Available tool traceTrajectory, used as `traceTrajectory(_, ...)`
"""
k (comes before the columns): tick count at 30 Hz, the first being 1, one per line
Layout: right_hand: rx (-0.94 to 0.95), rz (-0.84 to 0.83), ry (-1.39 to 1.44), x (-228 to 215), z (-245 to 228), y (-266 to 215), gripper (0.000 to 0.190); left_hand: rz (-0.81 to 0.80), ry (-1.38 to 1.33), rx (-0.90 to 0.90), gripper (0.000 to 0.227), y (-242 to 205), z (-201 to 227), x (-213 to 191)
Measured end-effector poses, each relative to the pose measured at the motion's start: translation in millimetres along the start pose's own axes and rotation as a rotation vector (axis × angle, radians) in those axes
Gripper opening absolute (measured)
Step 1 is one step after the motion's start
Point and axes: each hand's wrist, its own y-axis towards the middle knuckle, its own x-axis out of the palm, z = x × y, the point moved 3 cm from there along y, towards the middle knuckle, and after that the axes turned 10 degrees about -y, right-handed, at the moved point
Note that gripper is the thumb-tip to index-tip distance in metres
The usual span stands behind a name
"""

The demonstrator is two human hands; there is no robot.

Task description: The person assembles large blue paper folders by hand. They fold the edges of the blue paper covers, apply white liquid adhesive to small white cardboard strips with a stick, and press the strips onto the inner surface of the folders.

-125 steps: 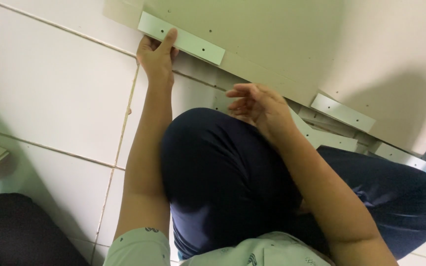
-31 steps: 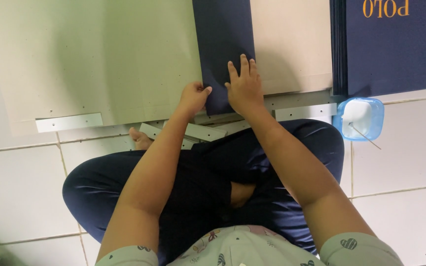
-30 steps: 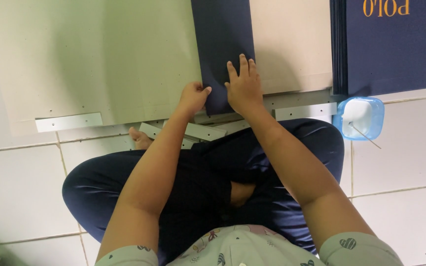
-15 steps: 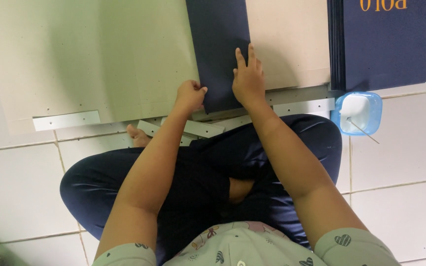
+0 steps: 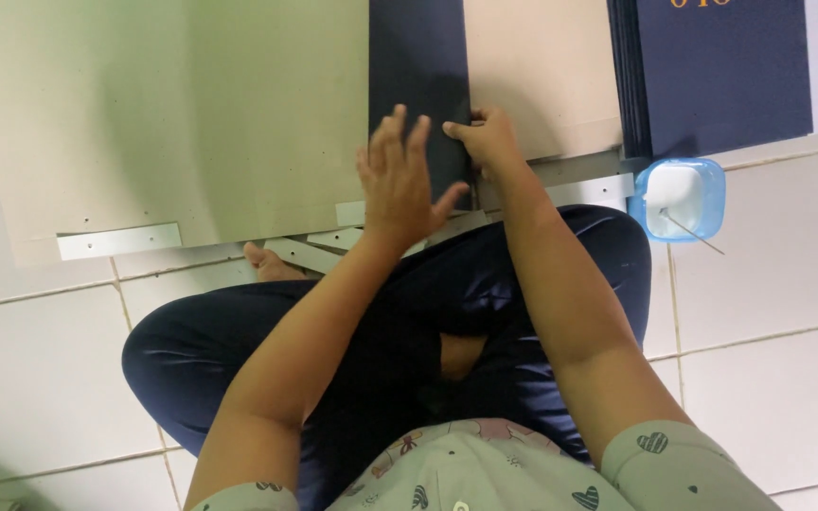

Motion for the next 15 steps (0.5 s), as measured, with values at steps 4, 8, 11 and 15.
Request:
traceTrajectory(4,0.032,-0.057,0.081,-20.5,-40.4,-68.1,0.035,-0.005,0.16,0.274,0.105,-33.0,48.6,4.9)
traceTrajectory(8,-0.122,-0.074,0.321,-25.1,-9.1,-50.8,0.061,0.46,0.118,0.545,0.038,-38.7,44.8,0.8)
traceTrajectory(11,-0.035,-0.051,0.465,-37.7,-31.7,-107.4,0.029,0.543,0.032,0.674,0.012,-36.4,50.4,-44.6)
traceTrajectory(15,-0.334,-0.063,0.578,-45.1,-22.4,-132.8,0.034,0.6,-0.034,0.688,0.008,-35.6,48.1,-95.5)
